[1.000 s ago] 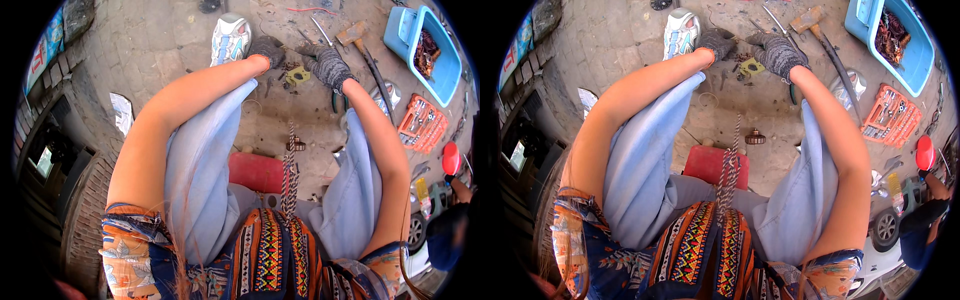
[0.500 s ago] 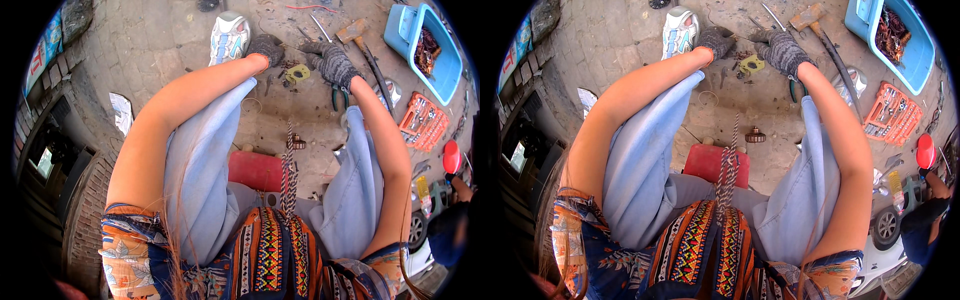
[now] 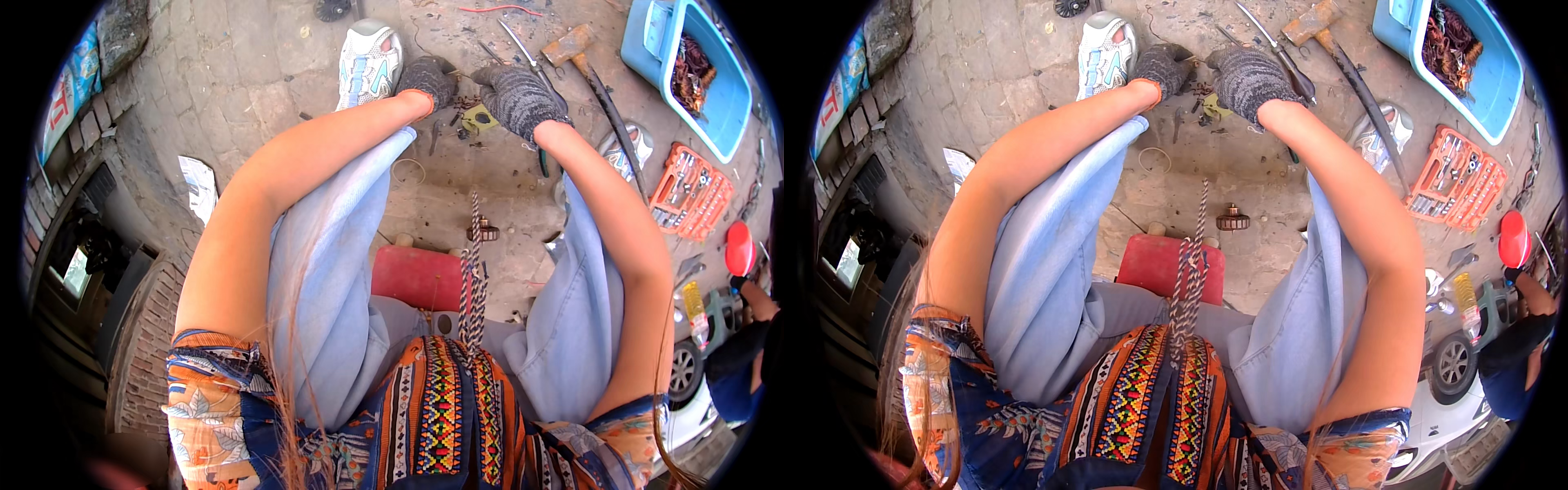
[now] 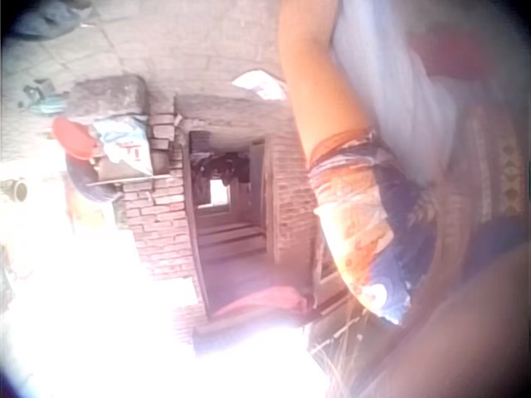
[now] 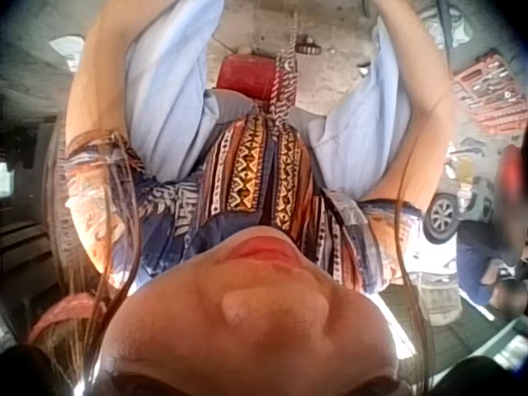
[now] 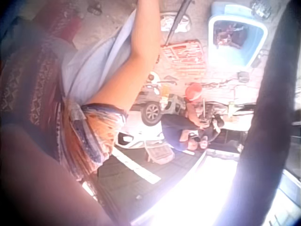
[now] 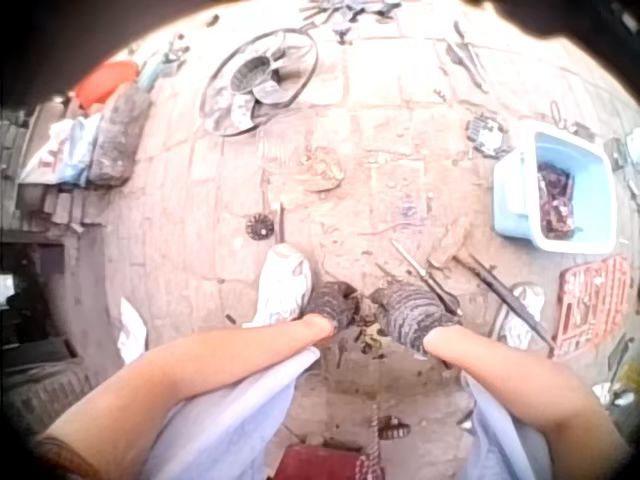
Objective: The person sits on the ground and uses pliers and a screwdriver to disassemble and manipulate small metal lock components. They remove parts from the lock body, place them on the ground, and occasionally pick them up to continue working.
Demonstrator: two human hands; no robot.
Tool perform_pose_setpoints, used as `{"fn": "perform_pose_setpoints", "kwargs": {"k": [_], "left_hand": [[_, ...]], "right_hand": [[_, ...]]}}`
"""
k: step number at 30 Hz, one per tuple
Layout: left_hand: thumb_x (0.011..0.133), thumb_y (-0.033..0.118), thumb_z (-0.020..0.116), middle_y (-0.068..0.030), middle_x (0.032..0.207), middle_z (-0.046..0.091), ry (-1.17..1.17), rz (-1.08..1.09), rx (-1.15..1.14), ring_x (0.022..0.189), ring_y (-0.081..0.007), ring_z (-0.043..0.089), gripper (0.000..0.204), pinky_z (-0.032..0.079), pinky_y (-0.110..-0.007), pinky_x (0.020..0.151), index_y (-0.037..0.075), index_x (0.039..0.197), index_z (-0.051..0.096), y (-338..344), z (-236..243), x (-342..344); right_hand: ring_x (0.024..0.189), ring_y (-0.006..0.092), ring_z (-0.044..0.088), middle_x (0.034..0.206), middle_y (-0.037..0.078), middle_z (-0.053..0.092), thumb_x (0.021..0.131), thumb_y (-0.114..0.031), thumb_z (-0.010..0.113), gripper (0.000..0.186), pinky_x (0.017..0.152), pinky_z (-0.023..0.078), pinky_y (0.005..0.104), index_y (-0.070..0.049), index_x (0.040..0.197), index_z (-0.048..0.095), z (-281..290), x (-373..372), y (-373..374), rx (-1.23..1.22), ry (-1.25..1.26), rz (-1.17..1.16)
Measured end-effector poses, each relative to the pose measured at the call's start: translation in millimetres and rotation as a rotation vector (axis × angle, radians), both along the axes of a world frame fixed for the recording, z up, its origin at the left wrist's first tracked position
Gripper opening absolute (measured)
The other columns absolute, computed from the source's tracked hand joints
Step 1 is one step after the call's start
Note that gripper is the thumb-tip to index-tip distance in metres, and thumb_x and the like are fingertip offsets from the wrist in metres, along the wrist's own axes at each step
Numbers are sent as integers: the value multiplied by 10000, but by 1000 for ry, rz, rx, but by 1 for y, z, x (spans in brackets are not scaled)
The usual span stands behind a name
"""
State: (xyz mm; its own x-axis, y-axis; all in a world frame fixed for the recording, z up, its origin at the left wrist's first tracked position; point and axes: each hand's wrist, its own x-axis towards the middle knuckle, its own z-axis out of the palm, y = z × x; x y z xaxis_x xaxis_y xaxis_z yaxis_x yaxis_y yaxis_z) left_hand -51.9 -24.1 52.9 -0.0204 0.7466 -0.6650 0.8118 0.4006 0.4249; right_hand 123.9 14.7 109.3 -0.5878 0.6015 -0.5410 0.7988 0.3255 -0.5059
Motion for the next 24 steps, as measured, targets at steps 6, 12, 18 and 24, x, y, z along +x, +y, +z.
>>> {"fn": "perform_pose_setpoints", "kwargs": {"k": [6,12,18,24], "left_hand": [[810,310,622,-167,887,687,28,-17,-48,791,-288,666,349,513,-375,726,13,982,685,-5,-6,-5],[816,222,644,-116,775,679,-413,425,-512,573,-166,633,302,510,-289,508,-38,969,669,-14,58,-6],[836,224,671,-76,722,659,-425,382,-736,542,-141,596,256,485,-260,492,-9,940,665,-25,102,-45],[846,255,682,-23,882,672,-593,556,-643,633,-89,595,285,473,-243,527,55,1047,653,-29,103,-57]], "right_hand": [[895,338,619,990,190,635,803,-165,622,466,784,491,417,-99,1253,517,14,-6,-13,-51,-97,85],[854,328,633,944,184,640,844,-167,557,424,730,501,425,-109,1262,506,6,-3,-27,111,-137,179],[863,329,636,954,194,636,876,-171,500,391,735,499,432,-128,1265,507,-22,15,-28,113,-58,214],[912,325,627,1008,171,643,858,-149,531,385,794,497,415,-120,1242,527,2,10,-15,-44,50,31]]}}
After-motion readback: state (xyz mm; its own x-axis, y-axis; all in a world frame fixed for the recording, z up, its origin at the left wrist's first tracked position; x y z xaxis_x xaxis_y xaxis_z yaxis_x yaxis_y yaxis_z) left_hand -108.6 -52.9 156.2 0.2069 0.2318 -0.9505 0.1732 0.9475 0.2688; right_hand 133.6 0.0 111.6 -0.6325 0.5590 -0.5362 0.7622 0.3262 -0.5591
